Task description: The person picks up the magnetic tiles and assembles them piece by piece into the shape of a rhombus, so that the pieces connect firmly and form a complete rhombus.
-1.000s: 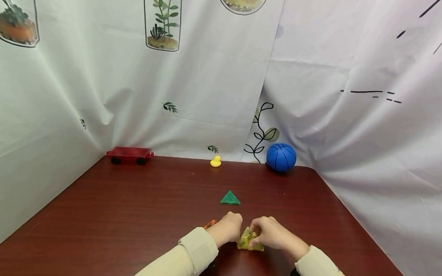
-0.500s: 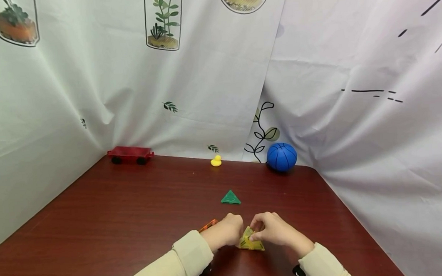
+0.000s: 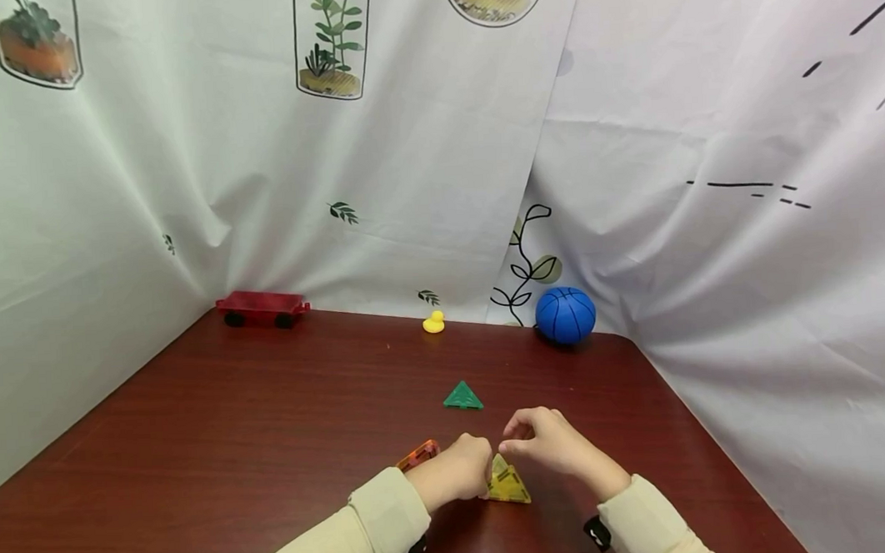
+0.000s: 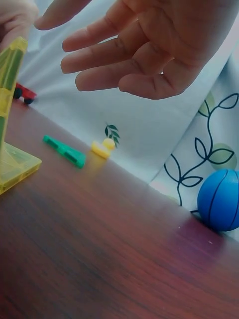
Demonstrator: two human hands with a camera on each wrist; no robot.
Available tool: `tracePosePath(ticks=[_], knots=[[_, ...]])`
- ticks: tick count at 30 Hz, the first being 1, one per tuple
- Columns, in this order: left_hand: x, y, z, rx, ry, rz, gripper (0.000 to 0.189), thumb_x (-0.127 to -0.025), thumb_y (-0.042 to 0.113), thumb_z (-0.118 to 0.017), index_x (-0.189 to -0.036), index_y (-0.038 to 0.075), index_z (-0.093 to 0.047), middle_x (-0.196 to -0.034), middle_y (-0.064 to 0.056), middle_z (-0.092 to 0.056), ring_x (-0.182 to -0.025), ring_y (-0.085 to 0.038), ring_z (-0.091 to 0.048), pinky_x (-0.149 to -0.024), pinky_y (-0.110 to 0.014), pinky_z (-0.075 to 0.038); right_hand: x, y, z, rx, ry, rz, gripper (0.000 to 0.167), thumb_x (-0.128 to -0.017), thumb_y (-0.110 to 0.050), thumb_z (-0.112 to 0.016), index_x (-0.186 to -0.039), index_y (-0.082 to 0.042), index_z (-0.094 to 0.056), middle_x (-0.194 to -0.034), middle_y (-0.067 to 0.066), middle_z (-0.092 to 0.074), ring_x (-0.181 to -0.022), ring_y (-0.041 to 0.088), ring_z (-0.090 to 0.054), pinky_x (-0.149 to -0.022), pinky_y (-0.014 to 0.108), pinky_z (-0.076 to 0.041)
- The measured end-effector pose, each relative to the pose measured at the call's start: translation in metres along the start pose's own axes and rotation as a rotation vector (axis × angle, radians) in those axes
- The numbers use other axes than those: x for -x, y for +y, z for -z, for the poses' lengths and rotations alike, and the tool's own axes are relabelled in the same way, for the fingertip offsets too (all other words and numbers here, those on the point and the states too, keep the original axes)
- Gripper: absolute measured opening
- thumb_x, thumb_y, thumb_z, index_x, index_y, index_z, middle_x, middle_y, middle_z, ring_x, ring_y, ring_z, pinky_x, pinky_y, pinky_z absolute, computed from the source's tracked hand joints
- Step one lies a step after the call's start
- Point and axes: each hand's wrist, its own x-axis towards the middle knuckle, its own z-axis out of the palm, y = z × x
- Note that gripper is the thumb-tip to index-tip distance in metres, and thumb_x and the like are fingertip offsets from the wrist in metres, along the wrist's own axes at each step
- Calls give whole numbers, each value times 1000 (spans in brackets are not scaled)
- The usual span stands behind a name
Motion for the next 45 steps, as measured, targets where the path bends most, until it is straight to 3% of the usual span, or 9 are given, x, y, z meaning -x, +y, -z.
tracePosePath(ticks=[11,28,39,45], knots=[[2,-1,1,-7,17,15,20,-62,4,-75,-54,13,-58,-51,10,-49,-51,-4,-45,-47,-20,-39,-15,6,-2,28,65,-12,11,-76,-21,-67,-77,-11,-62,-68,-7,-56,-61,11,-50,-52,25,-43],[0,-1,-3,-62,6,21,19,-63,10,-77,-56,14,-60,-53,10,-50,-53,-5,-47,-49,-20,-40,-52,24,-16,79,45,-22,8,-80,-17,-62,-77,-10,-62,-68,-5,-56,-59,9,-49,-52,26,-42],[0,1,-3,-77,9,9,19,-63,11,-77,-58,15,-59,-54,11,-49,-54,-5,-47,-50,-20,-40,-62,29,-19,112,51,-65,7,-79,-16,-63,-76,-10,-62,-68,-5,-56,-61,10,-49,-53,27,-42],[1,2,-4,-70,27,11,19,-62,10,-78,-56,14,-60,-52,11,-49,-53,-4,-47,-49,-19,-39,-61,30,-18,117,59,-39,9,-80,-17,-63,-74,-10,-61,-68,-6,-55,-60,9,-48,-53,27,-41]])
